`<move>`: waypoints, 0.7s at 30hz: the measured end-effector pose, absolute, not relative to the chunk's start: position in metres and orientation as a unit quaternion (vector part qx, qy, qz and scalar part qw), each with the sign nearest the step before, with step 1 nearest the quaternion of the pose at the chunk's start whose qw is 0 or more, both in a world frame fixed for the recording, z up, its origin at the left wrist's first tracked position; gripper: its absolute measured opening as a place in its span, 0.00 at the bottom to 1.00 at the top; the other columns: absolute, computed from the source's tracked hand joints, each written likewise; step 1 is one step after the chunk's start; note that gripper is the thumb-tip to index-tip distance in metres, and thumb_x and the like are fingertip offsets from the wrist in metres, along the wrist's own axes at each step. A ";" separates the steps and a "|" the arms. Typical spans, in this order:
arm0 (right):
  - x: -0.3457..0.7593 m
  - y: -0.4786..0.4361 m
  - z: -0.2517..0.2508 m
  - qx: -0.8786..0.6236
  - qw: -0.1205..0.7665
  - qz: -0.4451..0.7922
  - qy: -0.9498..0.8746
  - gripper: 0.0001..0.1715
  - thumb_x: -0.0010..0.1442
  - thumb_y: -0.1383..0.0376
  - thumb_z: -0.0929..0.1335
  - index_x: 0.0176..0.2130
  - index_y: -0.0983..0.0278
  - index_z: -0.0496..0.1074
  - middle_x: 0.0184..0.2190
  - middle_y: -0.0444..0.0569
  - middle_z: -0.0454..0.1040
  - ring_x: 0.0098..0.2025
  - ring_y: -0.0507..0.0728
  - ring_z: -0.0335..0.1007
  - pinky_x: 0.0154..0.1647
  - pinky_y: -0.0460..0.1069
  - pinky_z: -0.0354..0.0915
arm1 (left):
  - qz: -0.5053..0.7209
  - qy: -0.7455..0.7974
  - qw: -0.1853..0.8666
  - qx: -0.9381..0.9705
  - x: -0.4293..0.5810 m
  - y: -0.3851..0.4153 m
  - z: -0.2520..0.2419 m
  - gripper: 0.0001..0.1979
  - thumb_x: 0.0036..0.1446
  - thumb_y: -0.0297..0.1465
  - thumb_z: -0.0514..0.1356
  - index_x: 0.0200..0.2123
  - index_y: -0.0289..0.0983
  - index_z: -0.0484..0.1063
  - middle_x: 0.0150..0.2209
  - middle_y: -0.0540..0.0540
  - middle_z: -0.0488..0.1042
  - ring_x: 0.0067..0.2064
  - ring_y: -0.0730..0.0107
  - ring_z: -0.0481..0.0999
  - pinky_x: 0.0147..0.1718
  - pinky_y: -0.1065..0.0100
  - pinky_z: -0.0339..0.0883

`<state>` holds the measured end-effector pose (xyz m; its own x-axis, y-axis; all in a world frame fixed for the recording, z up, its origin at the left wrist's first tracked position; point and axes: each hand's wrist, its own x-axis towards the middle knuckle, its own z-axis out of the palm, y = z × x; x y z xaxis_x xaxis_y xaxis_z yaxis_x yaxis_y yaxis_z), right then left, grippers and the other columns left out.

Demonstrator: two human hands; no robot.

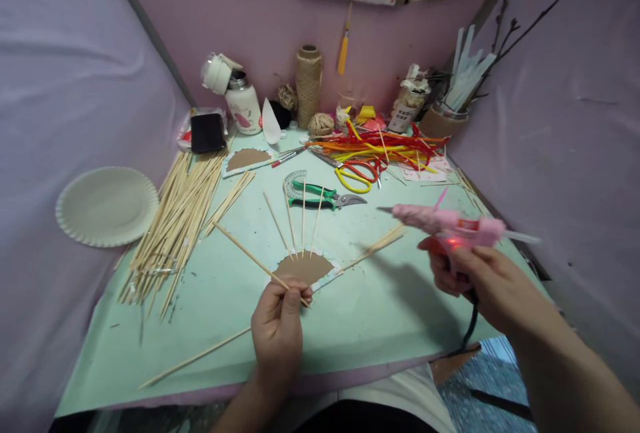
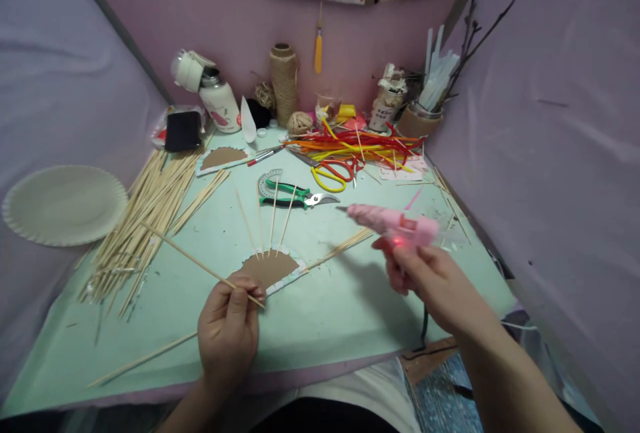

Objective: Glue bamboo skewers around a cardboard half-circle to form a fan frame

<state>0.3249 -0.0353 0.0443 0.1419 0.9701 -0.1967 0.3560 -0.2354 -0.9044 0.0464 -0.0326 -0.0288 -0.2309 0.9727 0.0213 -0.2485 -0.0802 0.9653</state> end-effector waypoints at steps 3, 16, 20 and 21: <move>0.298 -0.024 0.048 -0.633 0.250 0.487 -0.547 0.34 0.62 0.38 0.61 0.27 0.63 0.69 0.19 0.45 0.66 0.22 0.52 0.61 0.24 0.48 0.60 | 0.621 0.474 0.475 0.405 0.045 -0.033 -0.028 0.11 0.63 0.37 0.62 0.30 0.38 0.75 0.28 0.50 0.73 0.32 0.74 0.71 0.33 0.74 0.68; 0.259 -0.015 0.042 -0.614 0.109 0.510 -0.592 0.40 0.60 0.31 0.54 0.27 0.62 0.66 0.20 0.46 0.68 0.25 0.54 0.64 0.30 0.50 0.63 | 0.613 0.463 0.472 0.432 0.044 -0.033 -0.021 0.11 0.65 0.34 0.58 0.29 0.37 0.72 0.28 0.50 0.73 0.32 0.74 0.72 0.34 0.73 0.67; 0.258 -0.014 0.043 -0.614 0.105 0.501 -0.601 0.38 0.62 0.33 0.54 0.25 0.61 0.64 0.20 0.47 0.69 0.25 0.55 0.65 0.29 0.50 0.63 | 0.611 0.465 0.472 0.433 0.044 -0.033 -0.019 0.12 0.65 0.34 0.58 0.28 0.37 0.72 0.28 0.50 0.73 0.32 0.73 0.72 0.34 0.72 0.67; 0.258 -0.014 0.043 -0.614 0.105 0.499 -0.603 0.38 0.62 0.34 0.54 0.25 0.61 0.64 0.20 0.47 0.69 0.25 0.55 0.65 0.29 0.50 0.63 | 0.611 0.467 0.472 0.432 0.044 -0.033 -0.019 0.13 0.65 0.34 0.58 0.28 0.37 0.72 0.27 0.50 0.73 0.32 0.73 0.72 0.34 0.72 0.67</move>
<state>0.2575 -0.0139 0.0431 -0.2238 0.8452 -0.4853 0.6351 -0.2512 -0.7304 0.0445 -0.0328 -0.0190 -0.1823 0.9795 0.0861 -0.1727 -0.1181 0.9779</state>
